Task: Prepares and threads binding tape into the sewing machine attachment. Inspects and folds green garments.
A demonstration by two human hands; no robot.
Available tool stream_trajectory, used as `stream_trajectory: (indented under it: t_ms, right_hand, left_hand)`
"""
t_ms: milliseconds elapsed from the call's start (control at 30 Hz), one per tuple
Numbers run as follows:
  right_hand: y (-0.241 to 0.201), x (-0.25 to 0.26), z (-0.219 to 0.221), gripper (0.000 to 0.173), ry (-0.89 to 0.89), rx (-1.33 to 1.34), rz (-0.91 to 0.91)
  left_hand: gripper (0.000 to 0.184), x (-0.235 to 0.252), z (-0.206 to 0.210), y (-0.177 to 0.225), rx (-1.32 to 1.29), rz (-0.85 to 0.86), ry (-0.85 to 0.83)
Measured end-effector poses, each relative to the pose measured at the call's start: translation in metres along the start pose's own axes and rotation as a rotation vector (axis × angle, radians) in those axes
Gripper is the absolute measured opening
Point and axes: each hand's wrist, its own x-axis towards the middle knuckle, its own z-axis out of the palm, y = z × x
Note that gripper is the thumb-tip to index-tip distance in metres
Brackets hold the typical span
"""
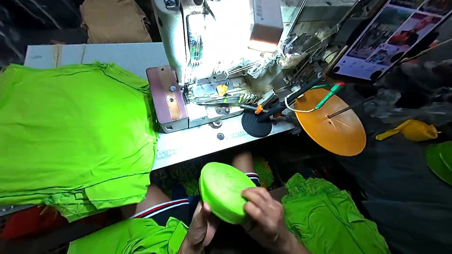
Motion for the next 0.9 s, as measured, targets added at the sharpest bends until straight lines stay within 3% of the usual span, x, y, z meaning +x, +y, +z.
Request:
stream_trajectory:
  t_ms: [67,133,200,333,467,733,900]
  right_hand:
    - [-0.013,-0.007,0.004,0.013,-0.136,-0.024,-0.098]
    - [-0.017,-0.007,0.002,0.018,-0.208,0.059,-0.077]
    - [-0.015,-0.002,-0.01,0.03,-0.253,0.099,0.063]
    - [-0.01,0.012,-0.031,0.054,-0.381,-0.097,0.332]
    - [-0.01,0.013,-0.027,0.038,-0.511,-0.006,0.344]
    - [-0.014,0.016,-0.007,0.03,-0.413,-0.333,0.188]
    - [-0.019,0.019,-0.002,0.029,-0.444,-0.416,0.166]
  left_hand:
    - [0.062,-0.003,0.005,0.006,-0.107,-0.075,0.164]
    - [0.053,0.002,-0.004,0.007,-0.1,-0.062,0.218]
    - [0.049,0.003,-0.011,0.006,-0.043,-0.015,0.219]
    - [0.05,-0.002,-0.014,0.006,0.027,-0.007,0.216]
    - [0.055,-0.001,-0.016,-0.001,0.06,-0.01,0.297]
    - [0.06,0.002,-0.021,-0.004,0.186,0.081,0.327]
    - [0.059,0.0,-0.025,-0.005,0.545,0.167,0.29]
